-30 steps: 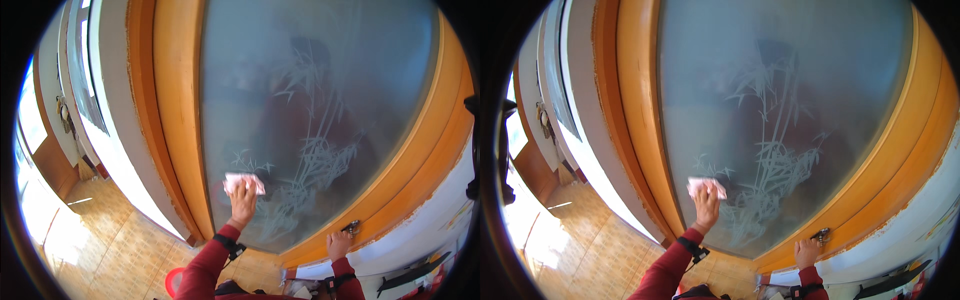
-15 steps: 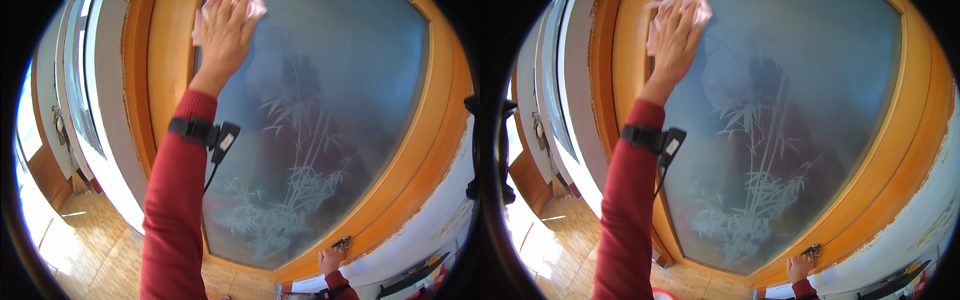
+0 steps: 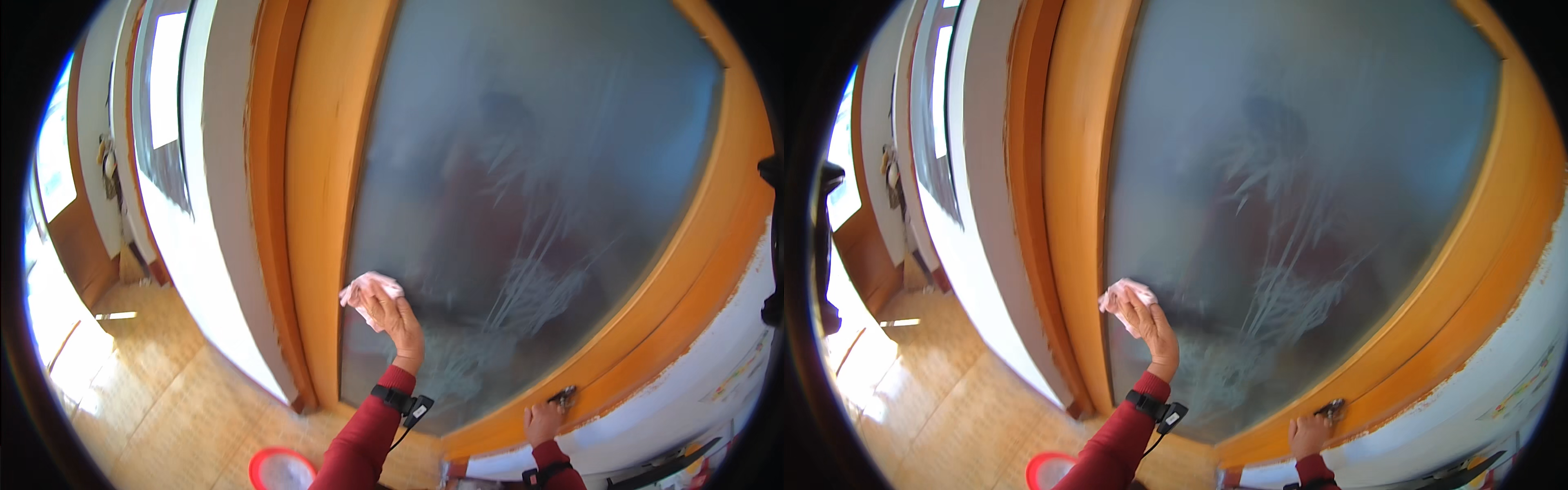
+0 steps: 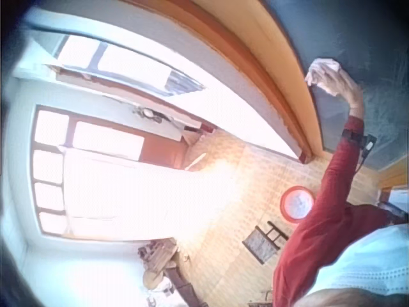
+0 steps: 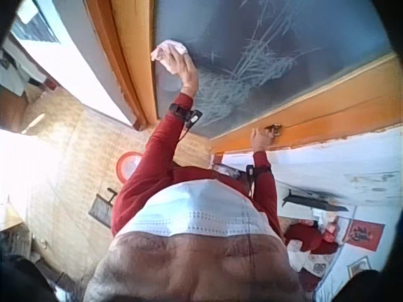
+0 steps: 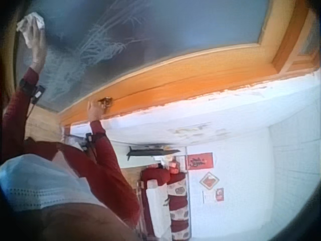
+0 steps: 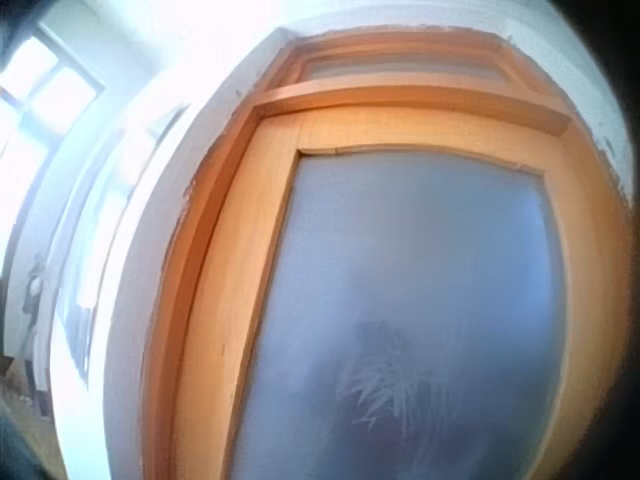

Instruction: The person cleans a wooden door with a frosted glass panel using a dark cloth and a pink cloth. They wipe the door frame and glass, then move a red basin into a bedroom and place it on a bed before returning to the living room.

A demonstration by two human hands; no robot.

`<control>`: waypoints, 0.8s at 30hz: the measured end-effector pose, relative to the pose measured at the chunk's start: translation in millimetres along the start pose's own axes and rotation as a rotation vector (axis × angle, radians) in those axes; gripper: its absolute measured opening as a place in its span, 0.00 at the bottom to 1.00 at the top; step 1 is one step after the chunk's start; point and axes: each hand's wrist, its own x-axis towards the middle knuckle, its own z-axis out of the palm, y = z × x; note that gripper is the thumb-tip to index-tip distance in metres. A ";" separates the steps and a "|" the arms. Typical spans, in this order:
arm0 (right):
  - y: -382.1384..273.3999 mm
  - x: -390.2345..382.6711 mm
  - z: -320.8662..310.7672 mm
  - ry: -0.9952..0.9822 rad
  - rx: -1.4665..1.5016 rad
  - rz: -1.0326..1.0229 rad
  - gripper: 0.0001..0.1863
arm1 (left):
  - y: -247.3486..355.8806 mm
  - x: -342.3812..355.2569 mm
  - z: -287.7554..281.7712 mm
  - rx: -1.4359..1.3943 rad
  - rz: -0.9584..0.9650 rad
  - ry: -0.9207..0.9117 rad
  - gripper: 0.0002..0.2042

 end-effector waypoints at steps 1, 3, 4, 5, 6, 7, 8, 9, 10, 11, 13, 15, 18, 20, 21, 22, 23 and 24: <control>-0.1 0.4 0.4 -0.040 -0.032 0.025 0.17 | 29.9 23.9 13.5 -0.043 0.137 -0.025 0.27; 0.6 0.8 1.6 -0.017 0.005 0.026 0.18 | 88.1 79.6 38.8 0.085 0.370 -0.107 0.28; 1.6 0.4 2.7 -0.013 0.014 0.033 0.18 | 117.0 106.6 53.8 -0.014 0.519 -0.171 0.26; 2.7 0.5 4.5 -0.044 0.024 0.033 0.18 | 145.4 129.9 67.2 0.069 0.726 -0.258 0.27; 4.2 -0.3 6.2 0.016 0.014 0.020 0.18 | 171.3 155.8 77.6 0.177 0.989 -0.417 0.26; 5.1 -0.9 8.0 0.040 0.012 0.008 0.18 | 199.8 184.9 91.7 0.122 1.269 -0.544 0.26; 5.8 -1.8 9.8 0.061 0.014 -0.003 0.18 | 228.3 212.3 104.1 0.056 1.429 -0.528 0.26; 6.1 -2.3 11.3 0.047 0.006 0.003 0.17 | 254.9 242.2 113.4 0.118 1.547 -0.377 0.23; 6.2 -3.1 12.7 0.029 0.001 0.009 0.17 | 278.5 272.8 121.3 0.125 1.361 -0.363 0.20; 5.5 -3.8 13.7 0.009 -0.002 0.017 0.17 | 303.0 315.4 125.5 0.175 1.328 -0.244 0.19; 4.3 -4.7 15.3 0.057 0.003 0.029 0.17 | 338.6 354.8 132.8 0.057 1.124 0.110 0.16; 4.2 -4.6 15.6 0.087 0.026 0.034 0.16 | 355.3 340.8 147.0 0.189 1.097 0.137 0.22; 6.0 -3.7 13.6 0.103 0.084 0.007 0.15 | 353.9 237.0 178.4 -0.018 1.452 -0.361 0.25; 7.4 -3.7 11.2 0.123 0.105 -0.041 0.15 | 357.0 217.0 187.2 -0.182 1.661 -0.399 0.26; 7.9 -4.0 9.4 0.117 0.083 -0.043 0.15 | 363.6 225.1 191.0 -0.127 1.691 -0.323 0.25; 7.0 -3.5 7.6 0.121 0.066 -0.039 0.15 | 375.0 240.2 195.4 -0.074 1.730 -0.244 0.25; 5.6 -4.3 5.2 0.121 0.055 -0.038 0.15 | 391.0 269.2 200.3 -0.094 1.810 -0.092 0.23; 4.4 -4.4 3.1 0.028 0.071 0.030 0.14 | 399.4 298.1 201.5 0.039 1.718 -0.018 0.21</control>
